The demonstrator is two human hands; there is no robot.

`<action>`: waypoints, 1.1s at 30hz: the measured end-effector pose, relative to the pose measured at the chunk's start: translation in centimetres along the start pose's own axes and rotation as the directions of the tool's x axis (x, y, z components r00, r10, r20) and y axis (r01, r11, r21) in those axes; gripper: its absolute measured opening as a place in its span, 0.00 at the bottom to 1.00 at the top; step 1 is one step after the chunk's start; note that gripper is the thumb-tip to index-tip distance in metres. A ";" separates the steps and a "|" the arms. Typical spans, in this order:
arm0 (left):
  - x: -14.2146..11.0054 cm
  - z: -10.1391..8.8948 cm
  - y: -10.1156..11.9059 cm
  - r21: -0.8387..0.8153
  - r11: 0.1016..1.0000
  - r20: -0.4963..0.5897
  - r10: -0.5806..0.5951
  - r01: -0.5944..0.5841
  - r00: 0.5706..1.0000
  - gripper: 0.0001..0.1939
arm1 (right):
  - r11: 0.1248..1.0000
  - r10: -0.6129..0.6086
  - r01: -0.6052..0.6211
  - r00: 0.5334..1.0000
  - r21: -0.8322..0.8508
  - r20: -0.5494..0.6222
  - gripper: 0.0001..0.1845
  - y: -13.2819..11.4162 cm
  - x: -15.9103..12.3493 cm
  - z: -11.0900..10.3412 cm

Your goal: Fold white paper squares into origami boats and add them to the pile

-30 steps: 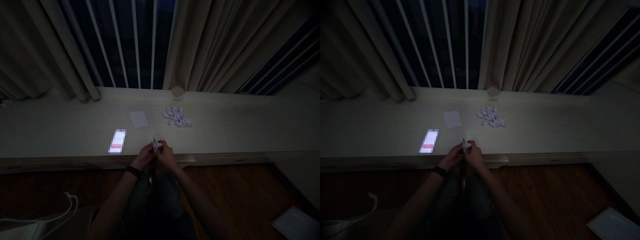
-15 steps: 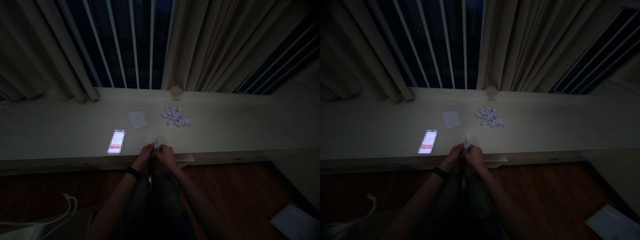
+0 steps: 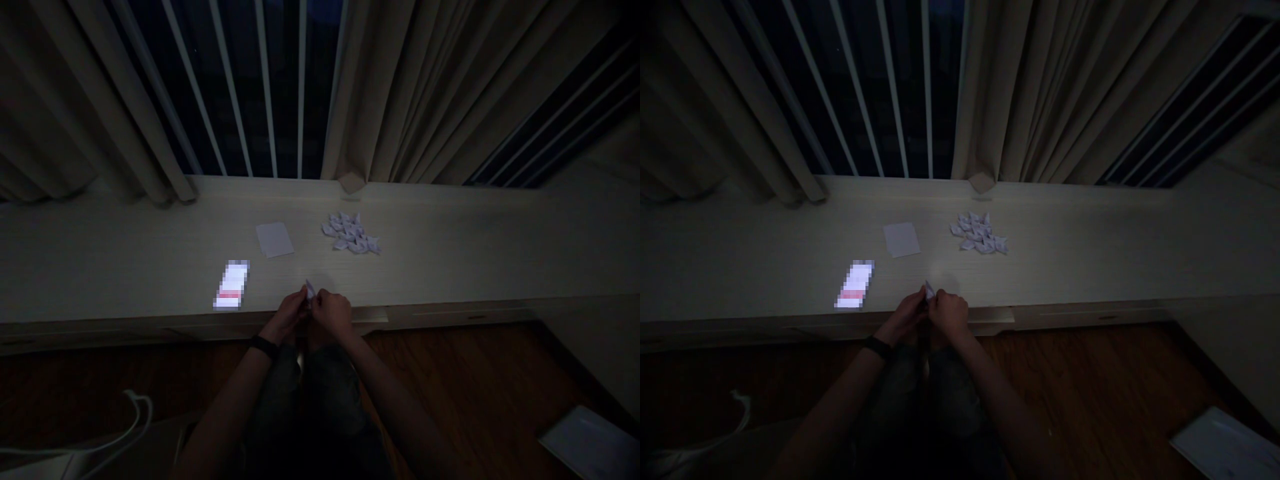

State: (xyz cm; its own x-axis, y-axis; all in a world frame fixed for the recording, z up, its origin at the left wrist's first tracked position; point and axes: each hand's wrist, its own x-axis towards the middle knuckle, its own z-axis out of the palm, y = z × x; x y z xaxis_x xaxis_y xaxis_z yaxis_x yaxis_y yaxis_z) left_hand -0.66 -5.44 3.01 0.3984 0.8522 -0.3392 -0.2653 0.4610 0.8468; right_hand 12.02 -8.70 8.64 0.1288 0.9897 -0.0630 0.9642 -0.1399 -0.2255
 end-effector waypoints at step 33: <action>1.3 0.2 -0.3 0.272 0.947 -0.225 0.238 -0.174 0.945 0.21 | 0.984 -0.159 0.159 0.987 0.081 0.001 0.14 1.0 0.7 0.5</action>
State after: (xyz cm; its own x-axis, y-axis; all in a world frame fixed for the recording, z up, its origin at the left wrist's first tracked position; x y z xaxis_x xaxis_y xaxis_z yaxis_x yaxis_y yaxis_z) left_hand 0.16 -4.53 2.42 0.1155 0.9706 -0.2112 -0.0817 0.2212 0.9718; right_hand 13.00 -8.18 7.86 -0.0265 0.9993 -0.0272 0.9504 0.0168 -0.3105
